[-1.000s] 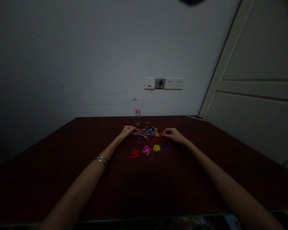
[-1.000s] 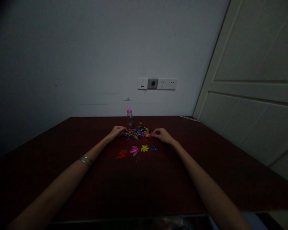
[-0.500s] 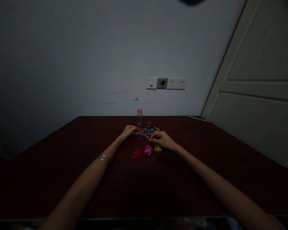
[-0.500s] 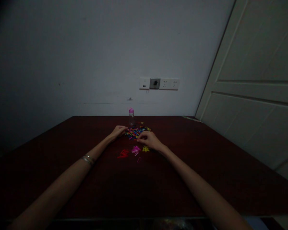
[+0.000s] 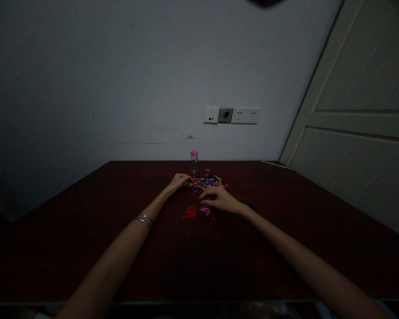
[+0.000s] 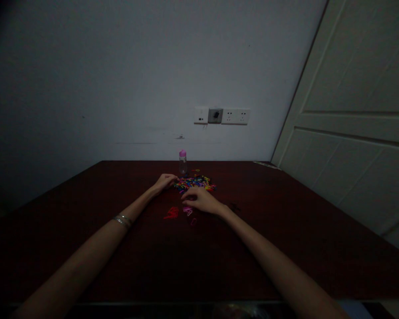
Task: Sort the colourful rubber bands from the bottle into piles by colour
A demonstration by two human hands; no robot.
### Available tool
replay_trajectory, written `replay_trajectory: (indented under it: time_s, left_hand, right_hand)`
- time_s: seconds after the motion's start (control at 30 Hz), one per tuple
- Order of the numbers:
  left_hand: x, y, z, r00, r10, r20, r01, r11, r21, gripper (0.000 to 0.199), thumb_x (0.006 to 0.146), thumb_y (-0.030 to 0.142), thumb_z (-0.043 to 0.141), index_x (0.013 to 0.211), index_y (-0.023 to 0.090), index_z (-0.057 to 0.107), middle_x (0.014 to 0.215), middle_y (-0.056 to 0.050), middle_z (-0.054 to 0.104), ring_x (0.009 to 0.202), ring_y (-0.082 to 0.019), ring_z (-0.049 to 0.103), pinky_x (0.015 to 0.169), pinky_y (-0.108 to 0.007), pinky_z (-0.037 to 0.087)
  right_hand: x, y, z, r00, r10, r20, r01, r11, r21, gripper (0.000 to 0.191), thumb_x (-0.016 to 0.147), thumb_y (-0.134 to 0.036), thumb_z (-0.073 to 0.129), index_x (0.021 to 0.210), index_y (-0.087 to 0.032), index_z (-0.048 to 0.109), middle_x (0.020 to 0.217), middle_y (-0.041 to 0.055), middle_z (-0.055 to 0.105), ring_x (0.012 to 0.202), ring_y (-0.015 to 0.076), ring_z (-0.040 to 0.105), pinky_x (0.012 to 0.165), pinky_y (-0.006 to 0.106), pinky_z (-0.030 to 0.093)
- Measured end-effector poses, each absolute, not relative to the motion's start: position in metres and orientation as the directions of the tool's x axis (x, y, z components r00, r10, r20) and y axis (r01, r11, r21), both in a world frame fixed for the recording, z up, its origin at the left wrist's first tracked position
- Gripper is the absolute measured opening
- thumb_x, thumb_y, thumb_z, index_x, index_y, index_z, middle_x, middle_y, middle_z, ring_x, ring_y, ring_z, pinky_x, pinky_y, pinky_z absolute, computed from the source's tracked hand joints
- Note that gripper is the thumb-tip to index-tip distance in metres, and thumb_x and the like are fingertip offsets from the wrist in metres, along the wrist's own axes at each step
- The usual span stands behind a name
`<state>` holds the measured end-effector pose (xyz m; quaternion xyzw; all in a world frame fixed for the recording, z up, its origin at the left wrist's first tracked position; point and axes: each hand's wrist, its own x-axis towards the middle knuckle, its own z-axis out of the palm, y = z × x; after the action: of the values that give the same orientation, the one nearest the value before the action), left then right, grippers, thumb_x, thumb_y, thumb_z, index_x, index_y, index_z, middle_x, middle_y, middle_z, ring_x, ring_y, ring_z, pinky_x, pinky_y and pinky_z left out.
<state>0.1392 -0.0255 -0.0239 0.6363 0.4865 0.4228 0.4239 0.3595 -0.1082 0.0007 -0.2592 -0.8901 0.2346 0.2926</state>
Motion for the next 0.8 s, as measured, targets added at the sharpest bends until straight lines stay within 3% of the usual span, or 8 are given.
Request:
replay_trajectory:
  time_s: [0.17,0.3,0.8]
  left_hand:
    - [0.138,-0.023,-0.026,0.140,0.983,0.120,0.257,-0.153,0.954,0.030,0.070,0.037,0.050,0.074,0.010,0.062,0.039,0.008,0.033,0.033,-0.004,0.024,0.036,-0.019,0.015]
    - [0.138,-0.023,-0.026,0.126,0.984,0.126,0.248,-0.154,0.956,0.029,0.070,0.037,0.050,0.073,0.010,0.062,0.038,0.008,0.033,0.032,-0.004,0.025,0.036,-0.019,0.015]
    - [0.143,-0.025,-0.002,0.065,0.986,0.157,0.132,-0.164,0.978,0.027,0.068,0.034,0.052,0.074,0.010,0.062,0.040,0.007,0.034,0.032,-0.003,0.024,0.036,-0.019,0.014]
  right_hand:
    - [0.417,-0.065,0.001,-0.490,0.834,0.252,0.461,0.494,-0.737,0.024,0.069,-0.034,0.062,0.081,-0.013,0.067,0.073,0.0041,0.064,0.065,0.0134,0.056,0.061,0.026,0.043]
    - [0.454,-0.040,-0.013,-0.357,0.911,0.207,0.512,0.376,-0.773,0.027,0.063,-0.035,0.064,0.078,-0.012,0.067,0.071,0.0046,0.065,0.064,0.0140,0.056,0.060,0.025,0.043]
    - [0.455,-0.021,-0.025,-0.478,0.863,0.165,0.661,0.477,-0.579,0.019,0.068,-0.030,0.059,0.076,-0.014,0.067,0.077,0.0042,0.067,0.071,0.0153,0.058,0.066,0.024,0.044]
